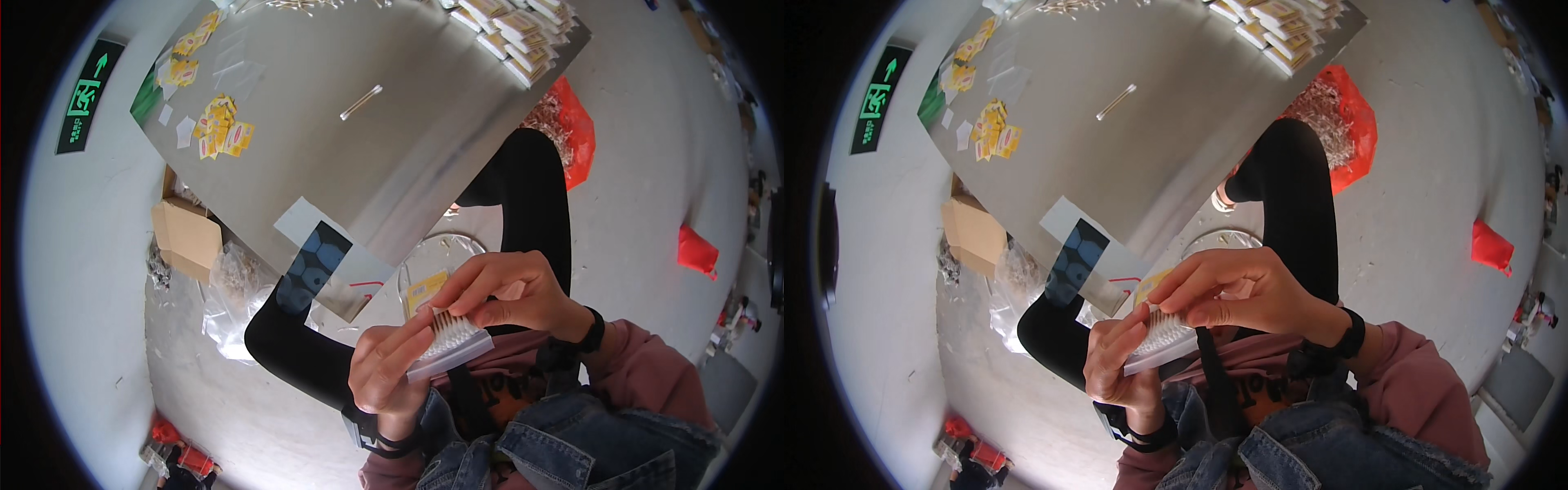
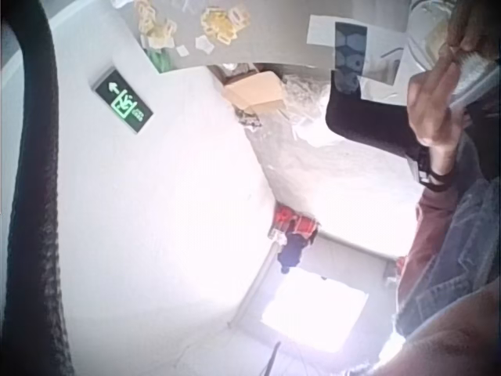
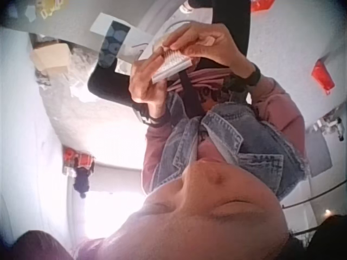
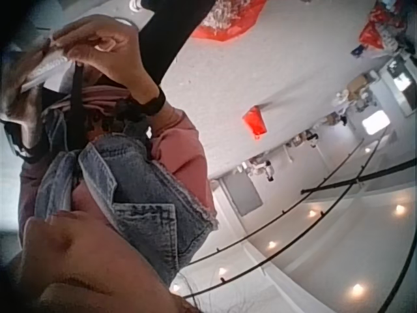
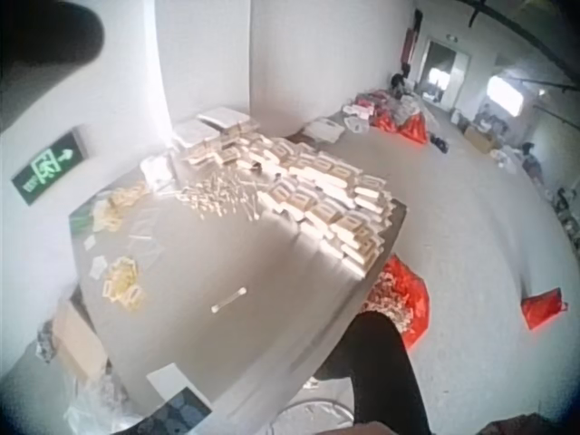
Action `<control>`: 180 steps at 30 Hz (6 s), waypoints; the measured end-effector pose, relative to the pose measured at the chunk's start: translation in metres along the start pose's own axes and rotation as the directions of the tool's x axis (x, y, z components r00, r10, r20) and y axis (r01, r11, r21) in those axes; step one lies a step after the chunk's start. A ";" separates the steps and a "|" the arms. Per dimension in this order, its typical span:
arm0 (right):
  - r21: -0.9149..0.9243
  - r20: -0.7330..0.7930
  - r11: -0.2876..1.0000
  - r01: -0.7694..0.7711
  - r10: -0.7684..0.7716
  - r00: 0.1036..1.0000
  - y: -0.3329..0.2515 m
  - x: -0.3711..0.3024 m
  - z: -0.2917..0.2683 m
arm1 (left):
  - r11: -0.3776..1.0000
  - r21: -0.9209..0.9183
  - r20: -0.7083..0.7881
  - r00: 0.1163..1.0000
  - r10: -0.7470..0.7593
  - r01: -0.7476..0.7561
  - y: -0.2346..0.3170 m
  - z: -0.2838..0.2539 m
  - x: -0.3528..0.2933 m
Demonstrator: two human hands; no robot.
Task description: Packaging individual cotton swabs into small plastic bags.
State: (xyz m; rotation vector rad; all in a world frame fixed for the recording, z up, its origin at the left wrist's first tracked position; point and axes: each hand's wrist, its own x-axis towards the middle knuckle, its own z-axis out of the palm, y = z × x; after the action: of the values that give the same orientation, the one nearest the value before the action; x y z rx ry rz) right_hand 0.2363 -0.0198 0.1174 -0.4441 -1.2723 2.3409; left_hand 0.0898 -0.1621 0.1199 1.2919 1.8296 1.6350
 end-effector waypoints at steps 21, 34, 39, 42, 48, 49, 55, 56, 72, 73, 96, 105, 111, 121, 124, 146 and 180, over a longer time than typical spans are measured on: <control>-0.573 0.107 0.809 0.128 -0.081 0.991 -0.010 0.011 0.009 | 0.985 -0.097 -0.049 0.988 -0.147 0.142 0.000 -0.001 -0.002; -0.612 0.154 0.772 0.174 -0.099 0.983 0.026 0.047 0.023 | 0.982 -0.010 -0.077 0.979 -0.188 0.188 -0.032 -0.027 -0.004; -0.606 0.132 0.794 0.055 0.032 0.991 0.023 0.059 0.030 | 0.972 -0.090 -0.103 0.969 -0.227 0.218 -0.043 -0.034 -0.007; -0.644 0.158 0.763 0.058 0.059 0.986 0.029 0.063 0.027 | 0.945 -0.147 -0.099 0.946 -0.308 0.293 -0.046 -0.039 -0.001; -0.667 0.109 0.745 0.025 0.065 0.992 0.055 0.072 0.018 | 0.975 0.050 -0.056 0.975 -0.215 0.218 -0.074 -0.039 0.011; -0.669 0.081 0.743 0.016 0.052 0.995 0.060 0.074 0.015 | 0.974 0.047 -0.057 0.974 -0.219 0.221 -0.080 -0.037 0.013; -0.702 0.039 0.712 -0.024 0.072 0.997 0.085 0.088 0.005 | 0.966 0.097 -0.109 0.968 -0.227 0.238 -0.113 -0.027 0.010; -0.703 0.026 0.711 -0.035 0.075 0.997 0.087 0.088 0.003 | 0.966 0.097 -0.106 0.967 -0.231 0.241 -0.115 -0.026 0.010; -0.557 -0.012 0.830 0.014 -0.025 1.000 0.095 0.100 -0.013 | 0.915 -0.117 -0.027 0.920 -0.392 0.386 -0.130 -0.015 0.024; -0.469 -0.079 0.881 -0.070 0.038 0.996 0.092 0.100 -0.011 | 0.865 -0.239 0.003 0.891 -0.454 0.442 -0.132 -0.013 0.024; -0.255 -0.172 0.826 -0.503 0.473 0.864 0.056 0.121 0.001 | 0.165 -0.625 0.512 0.560 -0.651 0.763 -0.122 -0.030 0.036; -0.520 0.059 0.832 -0.192 0.259 0.964 0.050 0.118 -0.006 | 0.239 -0.600 0.554 0.612 -0.564 0.763 -0.117 -0.037 0.031; -0.816 0.122 0.577 0.027 0.126 0.985 0.045 0.118 -0.002 | 0.351 -0.526 0.496 0.615 -0.613 0.774 -0.112 -0.040 0.032; -0.780 0.097 0.625 0.003 0.116 0.988 0.049 0.111 0.007 | 0.505 -0.440 0.382 0.664 -0.643 0.743 -0.107 -0.036 0.033; -0.794 0.113 0.607 0.023 0.110 0.987 0.051 0.112 0.007 | 0.533 -0.379 0.366 0.652 -0.664 0.756 -0.106 -0.036 0.033; -0.658 0.012 0.753 -0.027 0.047 0.999 0.072 0.101 -0.021 | 0.947 -0.107 -0.083 0.946 -0.312 0.303 -0.122 -0.005 0.033; -0.697 0.050 0.714 0.069 -0.048 0.998 0.083 0.100 -0.033 | 0.982 0.070 -0.061 0.983 -0.173 0.177 -0.126 0.002 0.038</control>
State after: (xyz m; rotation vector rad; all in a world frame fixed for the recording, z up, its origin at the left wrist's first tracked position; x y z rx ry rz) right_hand 0.1479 0.0153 0.0231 -0.5832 -2.1470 1.7265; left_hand 0.0239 -0.1190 0.0145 1.0903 1.9935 1.5351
